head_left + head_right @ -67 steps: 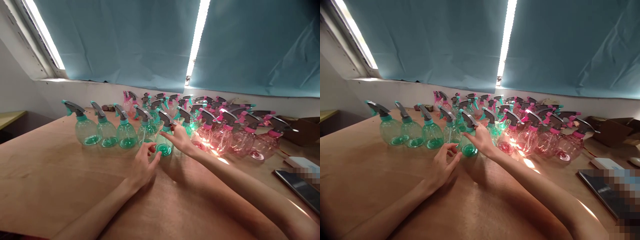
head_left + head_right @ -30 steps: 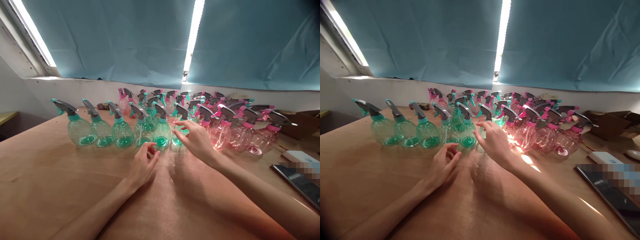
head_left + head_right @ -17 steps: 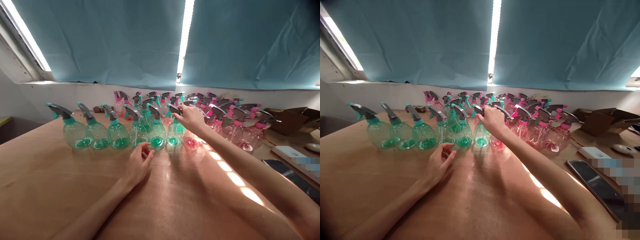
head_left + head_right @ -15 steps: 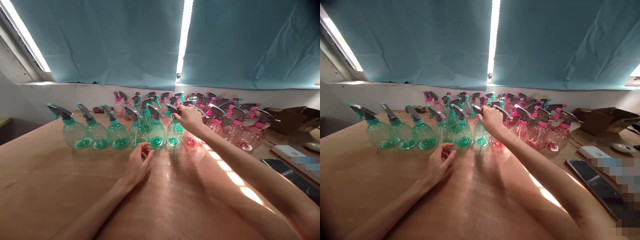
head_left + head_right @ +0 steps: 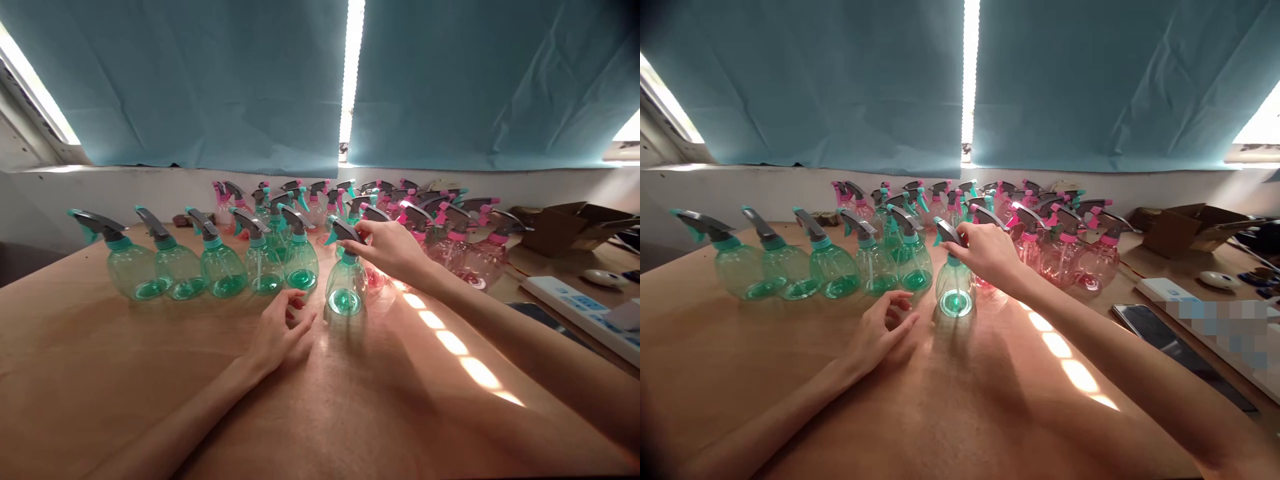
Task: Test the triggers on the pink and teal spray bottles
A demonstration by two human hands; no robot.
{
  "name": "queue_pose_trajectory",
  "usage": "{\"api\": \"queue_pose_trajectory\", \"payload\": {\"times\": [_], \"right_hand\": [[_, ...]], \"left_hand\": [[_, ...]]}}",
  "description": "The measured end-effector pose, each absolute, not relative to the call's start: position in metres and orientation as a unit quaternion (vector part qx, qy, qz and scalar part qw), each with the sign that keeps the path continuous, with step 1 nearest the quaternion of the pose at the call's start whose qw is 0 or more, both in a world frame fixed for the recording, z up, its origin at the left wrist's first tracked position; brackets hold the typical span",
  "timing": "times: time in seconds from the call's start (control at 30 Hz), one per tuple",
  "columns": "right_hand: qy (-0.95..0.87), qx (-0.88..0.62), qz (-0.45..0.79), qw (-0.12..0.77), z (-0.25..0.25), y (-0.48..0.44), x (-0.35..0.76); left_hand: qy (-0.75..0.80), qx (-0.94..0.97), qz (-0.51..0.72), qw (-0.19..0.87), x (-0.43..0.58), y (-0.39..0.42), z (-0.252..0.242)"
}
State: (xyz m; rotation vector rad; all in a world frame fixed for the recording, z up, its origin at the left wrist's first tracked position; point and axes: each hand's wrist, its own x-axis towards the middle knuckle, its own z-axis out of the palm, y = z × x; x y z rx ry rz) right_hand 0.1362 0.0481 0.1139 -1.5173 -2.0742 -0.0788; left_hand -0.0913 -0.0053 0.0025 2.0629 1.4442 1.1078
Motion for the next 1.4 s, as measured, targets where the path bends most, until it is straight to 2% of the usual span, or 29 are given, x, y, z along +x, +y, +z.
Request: {"api": "queue_pose_trajectory", "payload": {"times": [0.17, 0.5, 0.63, 0.8, 1.0, 1.1, 1.23, 1.4], "right_hand": [[-0.796, -0.521, 0.049, 0.303, 0.117, 0.021, 0.152], [-0.829, -0.423, 0.146, 0.335, 0.111, -0.007, 0.196], [-0.852, -0.347, 0.211, 0.330, 0.099, -0.004, 0.213], [-0.823, -0.321, 0.319, 0.345, 0.078, -0.001, 0.220], [-0.780, -0.353, 0.312, 0.412, 0.065, 0.000, 0.211], [-0.754, -0.347, 0.335, 0.446, 0.063, 0.001, 0.206], [-0.742, -0.356, 0.344, 0.452, 0.061, 0.006, 0.202], [-0.750, -0.350, 0.330, 0.455, 0.060, 0.016, 0.201]], "left_hand": [[0.441, 0.779, 0.383, 0.228, -0.068, -0.011, -0.001], [0.358, 0.784, 0.349, 0.369, -0.013, -0.014, -0.007], [0.337, 0.801, 0.351, 0.349, 0.001, -0.014, -0.003], [0.339, 0.818, 0.309, 0.346, 0.014, -0.013, 0.001], [0.328, 0.852, 0.263, 0.312, 0.020, -0.003, 0.006], [0.309, 0.884, 0.245, 0.251, 0.010, 0.006, 0.007], [0.309, 0.905, 0.226, 0.184, -0.015, 0.018, 0.003], [0.352, 0.901, 0.201, 0.158, -0.035, 0.028, -0.001]]}}
